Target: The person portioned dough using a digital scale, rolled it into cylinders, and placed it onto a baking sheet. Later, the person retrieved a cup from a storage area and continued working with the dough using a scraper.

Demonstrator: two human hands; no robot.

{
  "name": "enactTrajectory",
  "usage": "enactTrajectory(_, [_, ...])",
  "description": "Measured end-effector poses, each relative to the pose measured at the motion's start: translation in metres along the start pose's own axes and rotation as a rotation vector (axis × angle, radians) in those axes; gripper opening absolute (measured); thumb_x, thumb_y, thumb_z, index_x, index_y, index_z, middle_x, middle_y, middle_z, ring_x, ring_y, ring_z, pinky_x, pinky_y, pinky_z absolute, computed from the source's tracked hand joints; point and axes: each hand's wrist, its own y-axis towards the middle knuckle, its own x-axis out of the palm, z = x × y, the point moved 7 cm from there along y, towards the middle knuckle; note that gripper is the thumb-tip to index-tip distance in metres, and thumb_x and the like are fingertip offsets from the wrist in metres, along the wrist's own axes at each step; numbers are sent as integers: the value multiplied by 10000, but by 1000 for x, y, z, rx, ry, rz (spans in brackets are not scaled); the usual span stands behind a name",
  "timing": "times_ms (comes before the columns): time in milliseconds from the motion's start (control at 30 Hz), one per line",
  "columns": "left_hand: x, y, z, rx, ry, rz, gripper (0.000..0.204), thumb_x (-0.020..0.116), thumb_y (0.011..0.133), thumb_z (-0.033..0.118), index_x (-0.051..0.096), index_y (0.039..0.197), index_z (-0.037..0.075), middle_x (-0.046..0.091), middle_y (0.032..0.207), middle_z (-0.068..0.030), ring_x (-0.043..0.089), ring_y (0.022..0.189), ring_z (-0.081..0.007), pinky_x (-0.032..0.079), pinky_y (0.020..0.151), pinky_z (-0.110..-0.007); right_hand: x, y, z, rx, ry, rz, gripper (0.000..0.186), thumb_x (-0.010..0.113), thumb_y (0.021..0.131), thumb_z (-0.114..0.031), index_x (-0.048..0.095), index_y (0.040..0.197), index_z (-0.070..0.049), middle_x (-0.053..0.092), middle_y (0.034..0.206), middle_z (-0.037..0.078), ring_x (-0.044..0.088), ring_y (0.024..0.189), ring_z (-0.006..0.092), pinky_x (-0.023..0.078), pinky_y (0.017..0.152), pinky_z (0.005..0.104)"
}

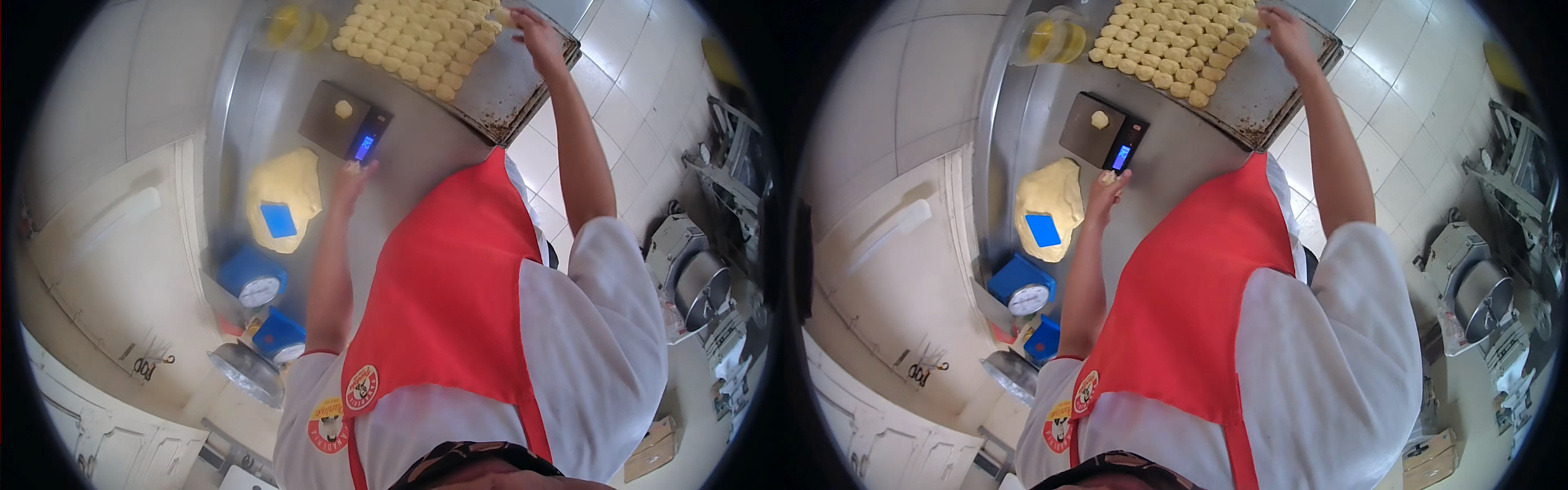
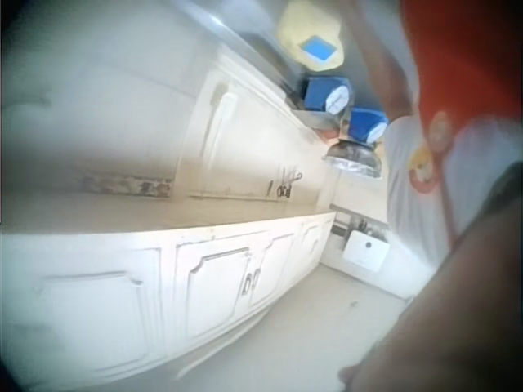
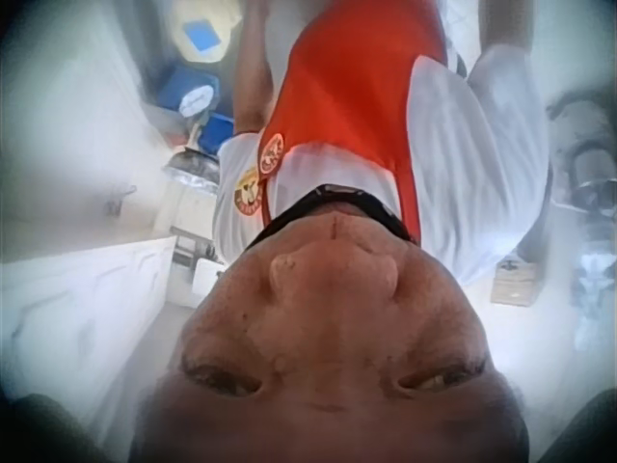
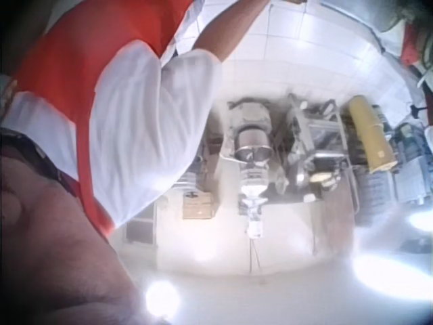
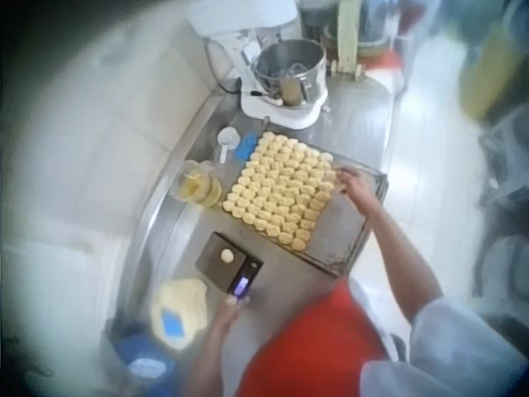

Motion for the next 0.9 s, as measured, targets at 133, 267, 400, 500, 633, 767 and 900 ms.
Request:
enactTrajectory(133, [29, 0, -14, 76, 9, 95, 463, 848, 798, 454, 602, 961, 98, 573, 827, 12, 565, 721, -106, 459, 630, -267, 14, 36, 11, -107, -440, 117, 326, 620, 917, -303, 738, 1161, -122, 725, 1104, 197, 680, 1042, 368, 520, 893, 451])
enactTrajectory(267, [35, -7, 1, 387, -32, 198, 383, 829, 819, 314, 596, 976, 55, 595, 887, -32, 602, 771, -169, 511, 719, -298, 20, 52, 35, -185, -393, 60, 449, 634, 913, -334, 643, 1270, -63, 670, 1263, 129, 628, 1127, 314, 518, 905, 429])
enactTrajectory(400, [25, -37, 28, 768, 545, 494, 374, 774, 830, 160, 606, 1143, 44, 624, 942, -105, 640, 877, -252, 517, 834, -330, 18, 31, 11, -330, -683, 302, 460, 700, 892, -348, 667, 1233, -41, 707, 1104, 181, 652, 1051, 349, 532, 885, 427])
enactTrajectory(500, [26, -44, 48, 746, 434, 436, 578, 761, 814, 75, 545, 1350, 84, 624, 981, -136, 636, 934, -293, 510, 879, -349, 54, -11, -5, -480, -615, 402, 410, 703, 900, -343, 701, 1173, -37, 716, 972, 198, 694, 920, 341, 540, 871, 430])
enactTrajectory(633, [44, -85, 107, 747, 186, 347, 831, 772, 786, 17, 381, 1516, 86, 637, 980, -132, 636, 927, -317, 526, 845, -399, 195, -157, -7, -233, -321, -639, 394, 625, 929, -367, 723, 1092, -21, 737, 974, 204, 722, 865, 309, 558, 772, 418])
enactTrajectory(767, [39, -96, 108, 922, 303, 529, 677, 764, 810, 67, 476, 1422, 31, 676, 920, -159, 661, 860, -368, 543, 771, -451, 235, -228, -8, -114, -361, -745, 382, 583, 943, -342, 715, 996, 12, 719, 911, 236, 708, 828, 373, 546, 769, 464])
enactTrajectory(900, [49, -67, 62, 623, 439, 260, 322, 684, 857, 204, 648, 1128, 34, 687, 1029, -231, 646, 965, -447, 518, 830, -511, 231, -241, -37, -375, -306, -581, 361, 560, 958, -316, 701, 906, 12, 703, 863, 257, 683, 839, 444, 532, 760, 507])
